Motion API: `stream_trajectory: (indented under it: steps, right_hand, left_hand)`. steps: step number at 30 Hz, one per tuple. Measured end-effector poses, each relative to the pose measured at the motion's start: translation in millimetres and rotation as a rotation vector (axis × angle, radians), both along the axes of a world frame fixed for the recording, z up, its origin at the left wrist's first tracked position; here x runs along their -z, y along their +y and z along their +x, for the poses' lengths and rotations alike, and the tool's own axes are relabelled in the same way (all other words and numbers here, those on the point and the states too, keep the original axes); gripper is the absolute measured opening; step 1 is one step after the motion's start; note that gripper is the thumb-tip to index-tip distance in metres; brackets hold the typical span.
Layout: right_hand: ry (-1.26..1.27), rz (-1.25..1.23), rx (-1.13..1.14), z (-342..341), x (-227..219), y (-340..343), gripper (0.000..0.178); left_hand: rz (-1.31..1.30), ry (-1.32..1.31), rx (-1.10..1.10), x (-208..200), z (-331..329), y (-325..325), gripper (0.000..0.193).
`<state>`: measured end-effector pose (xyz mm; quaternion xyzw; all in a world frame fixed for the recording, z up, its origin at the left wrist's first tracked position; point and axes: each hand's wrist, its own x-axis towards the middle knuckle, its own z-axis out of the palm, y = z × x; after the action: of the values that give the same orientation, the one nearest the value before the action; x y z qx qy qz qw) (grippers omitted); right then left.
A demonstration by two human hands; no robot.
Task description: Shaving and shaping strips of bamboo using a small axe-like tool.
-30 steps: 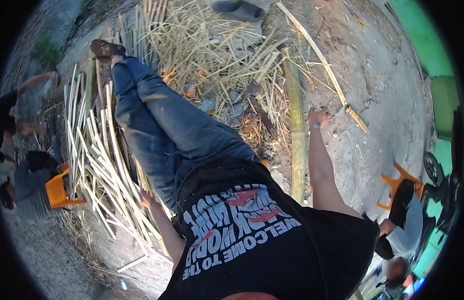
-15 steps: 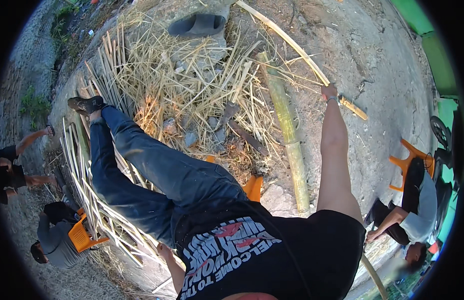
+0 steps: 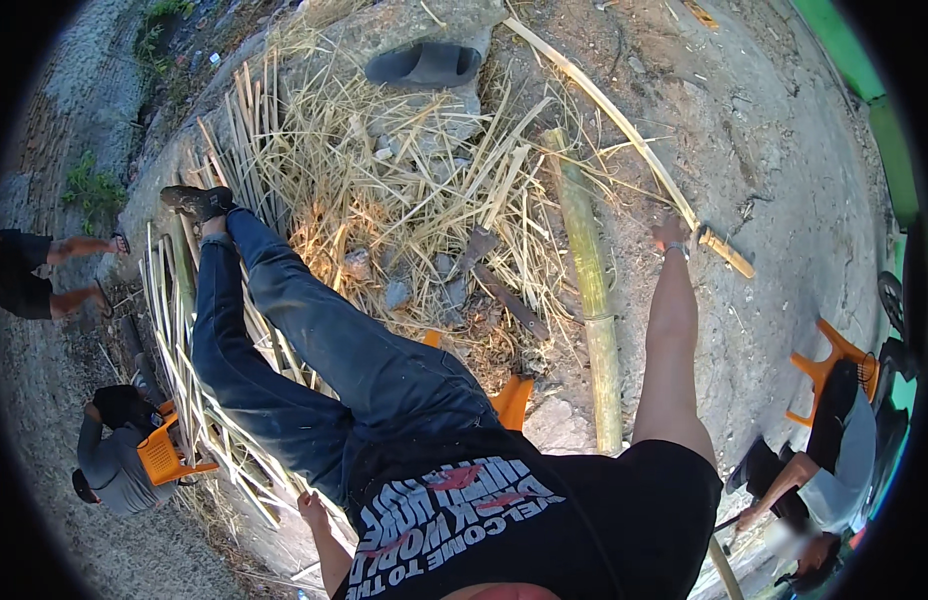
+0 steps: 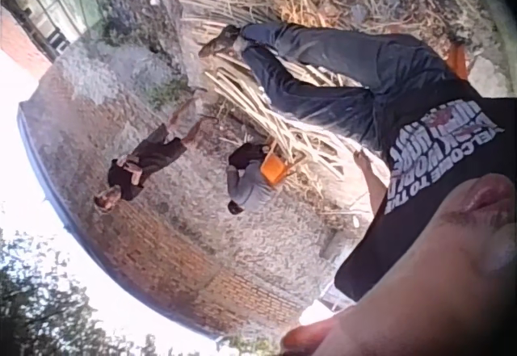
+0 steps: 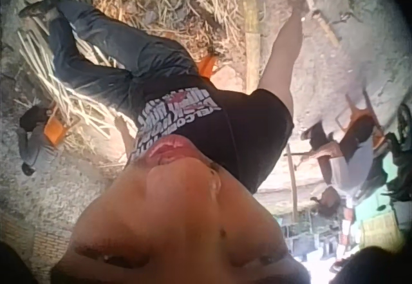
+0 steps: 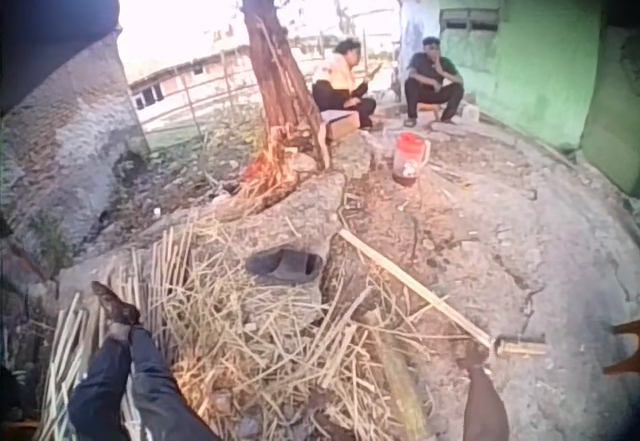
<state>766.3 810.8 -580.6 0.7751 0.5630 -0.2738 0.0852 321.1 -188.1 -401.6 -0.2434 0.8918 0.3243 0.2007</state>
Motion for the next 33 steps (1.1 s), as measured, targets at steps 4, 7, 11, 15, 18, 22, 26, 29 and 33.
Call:
stream_trajectory:
  steps: [4, 7, 11, 15, 18, 22, 26, 29, 33]
  right_hand:
    - [-0.305, 0.132, 0.095, -54.5, -7.2, -34.0, 0.097]
    - [-0.242, 0.386, -0.058, 28.5, 5.0, 23.0, 0.098]
    - [0.001, 0.311, -0.084, 54.6, 12.5, 84.6, 0.103]
    - [0.008, 0.032, -0.111, 45.8, 54.3, 42.1, 0.092]
    - [-0.15, -0.064, -0.167, 15.1, 72.1, 6.4, 0.071]
    - [-0.031, 0.158, -0.255, 56.7, 28.5, 75.8, 0.059]
    - [0.335, 0.25, 0.075, 33.2, 51.2, 78.0, 0.059]
    - [-0.162, 0.402, -0.192, 37.1, 62.8, 35.0, 0.079]
    - [-0.079, 0.292, -0.061, -6.1, 60.5, -74.3, 0.051]
  left_hand:
    - [-0.154, 0.094, 0.104, -17.4, -16.1, -13.1, 0.041]
    - [-0.067, 0.168, 0.258, 12.2, -18.3, -21.6, 0.031]
    - [-0.119, 0.131, 0.177, 12.6, -15.1, -15.4, 0.037]
    - [-0.197, 0.137, 0.15, -21.0, -20.9, -22.6, 0.04]
    - [-0.341, 0.233, 0.243, -52.2, -20.6, -33.5, 0.044]
    - [-0.261, 0.289, 0.27, -6.2, -7.5, -12.0, 0.035]
    - [-0.27, 0.283, 0.167, -15.3, -7.5, -32.0, 0.041]
    - [-0.272, 0.274, 0.219, -23.5, -19.8, -21.3, 0.043]
    - [-0.349, 0.385, 0.31, -32.1, -39.0, -11.4, 0.045]
